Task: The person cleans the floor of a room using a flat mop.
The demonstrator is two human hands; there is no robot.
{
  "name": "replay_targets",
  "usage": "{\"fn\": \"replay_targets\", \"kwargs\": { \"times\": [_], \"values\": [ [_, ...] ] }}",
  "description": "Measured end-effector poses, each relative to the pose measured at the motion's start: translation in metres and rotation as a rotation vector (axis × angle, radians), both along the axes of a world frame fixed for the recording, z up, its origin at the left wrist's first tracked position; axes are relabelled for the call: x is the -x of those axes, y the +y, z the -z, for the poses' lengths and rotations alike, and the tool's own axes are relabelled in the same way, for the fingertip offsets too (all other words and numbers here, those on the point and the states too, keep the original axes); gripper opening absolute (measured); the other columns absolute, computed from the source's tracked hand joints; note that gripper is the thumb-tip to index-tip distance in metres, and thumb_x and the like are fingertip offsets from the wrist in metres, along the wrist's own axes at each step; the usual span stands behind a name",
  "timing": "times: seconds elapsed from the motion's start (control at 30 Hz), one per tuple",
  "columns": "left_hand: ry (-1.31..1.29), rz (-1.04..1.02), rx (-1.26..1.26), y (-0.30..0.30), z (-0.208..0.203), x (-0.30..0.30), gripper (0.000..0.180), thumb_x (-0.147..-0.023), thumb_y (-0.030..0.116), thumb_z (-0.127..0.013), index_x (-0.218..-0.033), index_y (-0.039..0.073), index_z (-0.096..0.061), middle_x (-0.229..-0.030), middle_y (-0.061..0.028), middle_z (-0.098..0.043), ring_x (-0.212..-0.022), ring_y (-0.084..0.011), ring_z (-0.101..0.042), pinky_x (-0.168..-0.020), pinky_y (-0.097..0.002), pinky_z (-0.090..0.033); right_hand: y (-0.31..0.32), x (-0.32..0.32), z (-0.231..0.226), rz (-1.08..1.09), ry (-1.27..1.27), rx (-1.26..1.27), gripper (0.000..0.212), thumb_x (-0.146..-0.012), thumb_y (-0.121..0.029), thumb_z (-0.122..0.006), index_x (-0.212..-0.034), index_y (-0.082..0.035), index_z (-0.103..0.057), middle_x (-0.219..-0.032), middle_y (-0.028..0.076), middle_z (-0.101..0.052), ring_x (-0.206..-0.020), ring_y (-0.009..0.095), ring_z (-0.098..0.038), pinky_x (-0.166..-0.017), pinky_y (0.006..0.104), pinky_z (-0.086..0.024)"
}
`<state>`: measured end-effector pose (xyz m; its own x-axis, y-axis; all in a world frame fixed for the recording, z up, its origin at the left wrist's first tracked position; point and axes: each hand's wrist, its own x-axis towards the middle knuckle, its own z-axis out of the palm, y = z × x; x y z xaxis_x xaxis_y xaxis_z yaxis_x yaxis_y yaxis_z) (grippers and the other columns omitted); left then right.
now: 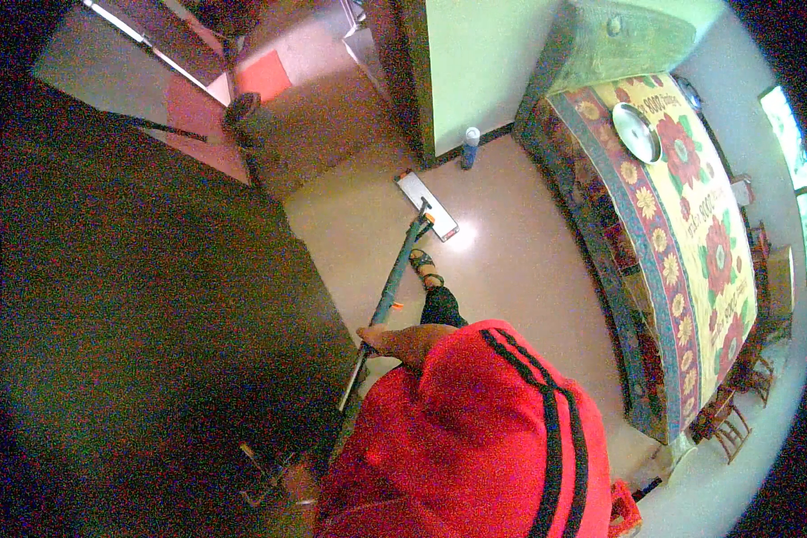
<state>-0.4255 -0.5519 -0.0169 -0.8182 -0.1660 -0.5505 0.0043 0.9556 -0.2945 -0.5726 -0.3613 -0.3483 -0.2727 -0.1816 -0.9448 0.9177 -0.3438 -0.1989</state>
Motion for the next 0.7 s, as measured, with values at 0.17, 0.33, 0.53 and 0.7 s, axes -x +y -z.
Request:
{"fn": "replay_targets", "kwargs": {
  "times": [0.17, 0.33, 0.53, 0.7],
  "values": [
    [0.067, 0.105, 0.033, 0.022, -0.065, 0.083, 0.028, -0.060, 0.023, -0.066, -0.081, 0.009, -0.055, -0.064, -0.0118, -0.058, -0.061, -0.0296, -0.057, -0.054, -0.0383, -0.046, -0.012, 0.060, -0.033, -0.096, 0.257, 0.050, 0.021, -0.073, -0.024, -0.052, -0.071, -0.003, -0.047, -0.060, 0.007, -0.052, -0.049, 0.019, -0.055, -0.042, 0.0324, -0.048],
    [0.243, 0.213, 0.095, 0.059, -0.105, 0.181, 0.030, -0.052, 0.015, -0.072, -0.077, 0.008, -0.058, -0.065, -0.0126, -0.058, -0.062, -0.0296, -0.058, -0.056, -0.0374, -0.046, 0.009, 0.134, -0.069, 0.000, 0.297, -0.056, 0.023, -0.073, -0.023, -0.052, -0.067, -0.001, -0.050, -0.060, 0.009, -0.054, -0.046, 0.019, -0.054, -0.038, 0.0305, -0.047],
    [0.182, 0.150, 0.150, 0.064, -0.128, 0.229, 0.042, -0.043, 0.020, -0.076, -0.081, 0.012, -0.058, -0.067, -0.0111, -0.059, -0.063, -0.0300, -0.056, -0.056, -0.0390, -0.044, 0.028, 0.171, -0.148, 0.171, 0.127, 0.077, 0.024, -0.081, -0.025, -0.044, -0.084, -0.003, -0.053, -0.072, 0.008, -0.056, -0.060, 0.018, -0.053, -0.049, 0.0332, -0.046],
    [0.177, 0.240, 0.143, 0.098, -0.138, 0.266, 0.037, -0.049, 0.025, -0.073, -0.080, 0.010, -0.058, -0.063, -0.0121, -0.057, -0.058, -0.0305, -0.055, -0.053, -0.0392, -0.043, 0.021, 0.198, -0.068, -0.027, 0.575, 0.048, 0.022, -0.077, -0.024, -0.048, -0.077, -0.001, -0.051, -0.069, 0.010, -0.055, -0.057, 0.020, -0.055, -0.048, 0.0336, -0.046]
  ]
}}
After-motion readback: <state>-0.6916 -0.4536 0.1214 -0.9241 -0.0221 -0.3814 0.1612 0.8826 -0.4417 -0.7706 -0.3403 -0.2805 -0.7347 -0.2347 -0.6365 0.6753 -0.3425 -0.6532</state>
